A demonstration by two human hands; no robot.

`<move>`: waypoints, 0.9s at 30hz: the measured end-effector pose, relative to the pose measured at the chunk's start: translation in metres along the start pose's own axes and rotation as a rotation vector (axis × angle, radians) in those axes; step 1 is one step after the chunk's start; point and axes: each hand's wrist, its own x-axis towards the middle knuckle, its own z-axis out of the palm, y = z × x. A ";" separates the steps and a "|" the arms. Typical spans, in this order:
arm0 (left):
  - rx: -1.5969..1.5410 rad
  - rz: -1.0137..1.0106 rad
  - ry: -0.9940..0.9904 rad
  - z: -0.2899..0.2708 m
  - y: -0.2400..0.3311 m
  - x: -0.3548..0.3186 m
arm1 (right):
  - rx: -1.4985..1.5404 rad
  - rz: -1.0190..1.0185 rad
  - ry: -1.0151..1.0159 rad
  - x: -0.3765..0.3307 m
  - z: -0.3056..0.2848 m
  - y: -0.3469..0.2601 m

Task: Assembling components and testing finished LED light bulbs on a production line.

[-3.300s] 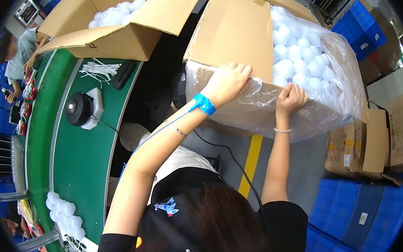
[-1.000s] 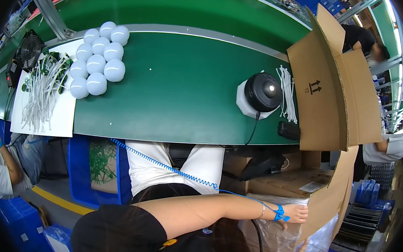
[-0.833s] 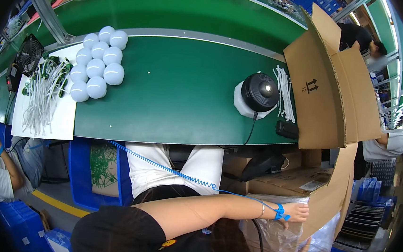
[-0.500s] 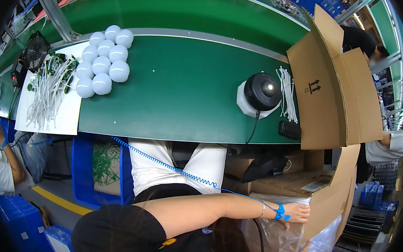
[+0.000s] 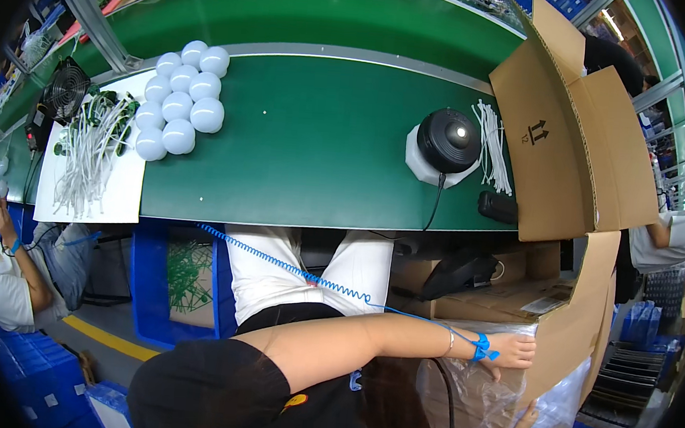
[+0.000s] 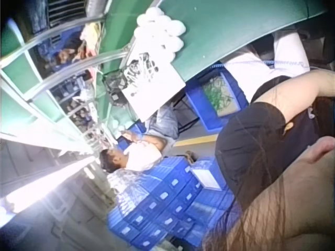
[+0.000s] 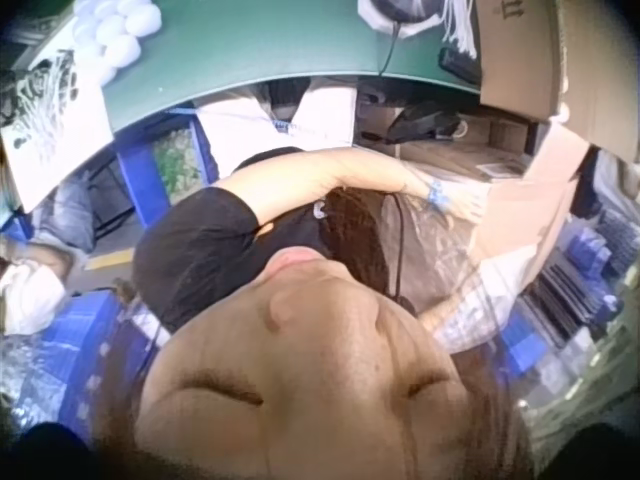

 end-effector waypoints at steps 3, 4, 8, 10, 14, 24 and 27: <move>-0.074 -0.035 0.048 -0.018 -0.001 -0.005 | -0.042 -0.038 0.010 0.012 -0.012 0.017; -0.048 -0.027 0.063 -0.022 0.000 -0.011 | -0.059 -0.059 0.003 0.018 -0.016 0.021; 0.156 0.045 0.057 -0.032 0.011 -0.053 | -0.028 -0.170 -0.096 0.113 0.001 -0.071; 0.103 0.002 0.012 -0.067 0.018 -0.078 | 0.104 -0.291 -0.236 0.127 0.063 -0.135; 0.073 -0.131 0.131 -0.153 0.026 -0.125 | 0.402 -0.464 -0.481 -0.014 0.226 -0.260; 0.070 -0.748 0.525 -0.339 0.051 -0.159 | 1.152 -0.717 -0.564 -0.200 0.322 -0.342; -0.410 -0.874 0.642 -0.328 0.058 -0.164 | 1.395 -0.839 -0.632 -0.141 0.285 -0.327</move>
